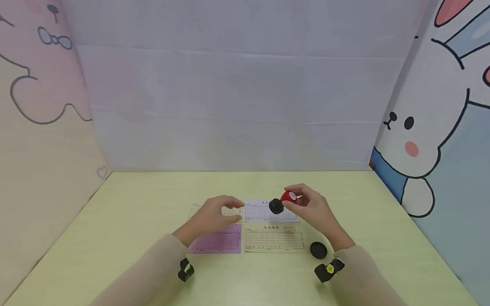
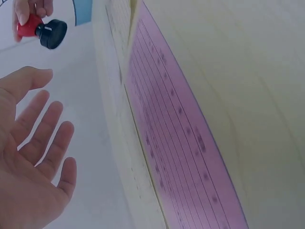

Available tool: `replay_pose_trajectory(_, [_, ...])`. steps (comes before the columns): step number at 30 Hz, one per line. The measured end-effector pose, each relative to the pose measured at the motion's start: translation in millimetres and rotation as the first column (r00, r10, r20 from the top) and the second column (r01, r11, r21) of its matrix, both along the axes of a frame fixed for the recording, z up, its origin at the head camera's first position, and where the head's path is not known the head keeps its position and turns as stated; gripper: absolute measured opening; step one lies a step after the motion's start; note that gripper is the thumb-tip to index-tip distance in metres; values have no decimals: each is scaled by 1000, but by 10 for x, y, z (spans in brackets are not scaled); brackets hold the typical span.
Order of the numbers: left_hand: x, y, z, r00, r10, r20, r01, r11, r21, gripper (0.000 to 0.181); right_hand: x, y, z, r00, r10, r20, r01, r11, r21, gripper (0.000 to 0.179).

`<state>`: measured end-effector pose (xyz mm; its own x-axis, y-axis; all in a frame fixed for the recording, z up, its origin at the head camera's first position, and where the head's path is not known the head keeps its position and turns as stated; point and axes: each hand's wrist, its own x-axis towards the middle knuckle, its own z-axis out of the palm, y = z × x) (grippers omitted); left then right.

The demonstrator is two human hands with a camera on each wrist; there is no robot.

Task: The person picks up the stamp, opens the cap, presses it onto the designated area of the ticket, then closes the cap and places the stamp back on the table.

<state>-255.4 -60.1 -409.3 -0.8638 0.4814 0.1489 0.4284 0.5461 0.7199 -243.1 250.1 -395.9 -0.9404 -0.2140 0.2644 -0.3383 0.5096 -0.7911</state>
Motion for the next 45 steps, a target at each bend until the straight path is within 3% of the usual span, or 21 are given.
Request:
replay_pose_trajectory(3, [-83,-245,-29,999,29,-17,-29,1000,-4,36,-22,-73,-2,1000,22,0,-22,1000,-2,41])
replay_pose_trajectory(9, [-247,-720,-107,993,98,-61,-104,990,-100,37,-20,-174,-15,999,36,17,-36,999,-5,41])
replay_pose_trajectory(13, [-321,-963,-159,989,139,-53,-145,979,-141,42,-25,-220,-35,999,37,30,-37,999,-20,42])
replay_pose_trajectory(17, [-381,-1126,-238,991,132,-27,-135,976,-168,46,-40,-262,-47,999,32,39,-32,999,-14,43])
replay_pose_trajectory(20, [-415,-1206,-301,995,100,-5,-99,974,-204,47,50,-349,93,998,38,42,-38,999,1,41])
replay_pose_trajectory(22, [-437,-1243,-340,997,80,14,-75,969,-234,49,50,-370,90,998,47,45,-47,999,-7,41])
replay_pose_trajectory(24, [-452,-1270,-364,998,55,29,-45,962,-269,50,38,-381,73,997,62,45,-62,998,-17,41])
replay_pose_trajectory(27, [-463,-1300,-382,1000,14,28,-5,953,-303,52,-88,-350,-94,996,73,50,-72,997,-35,43])
replay_pose_trajectory(29, [-466,-1318,-385,1000,-8,23,15,949,-316,52,-108,-379,-103,996,75,53,-74,997,-27,42])
replay_pose_trajectory(45, [-459,-1340,-379,999,-36,40,48,930,-363,52,-257,-815,-84,987,151,62,-151,989,0,43])
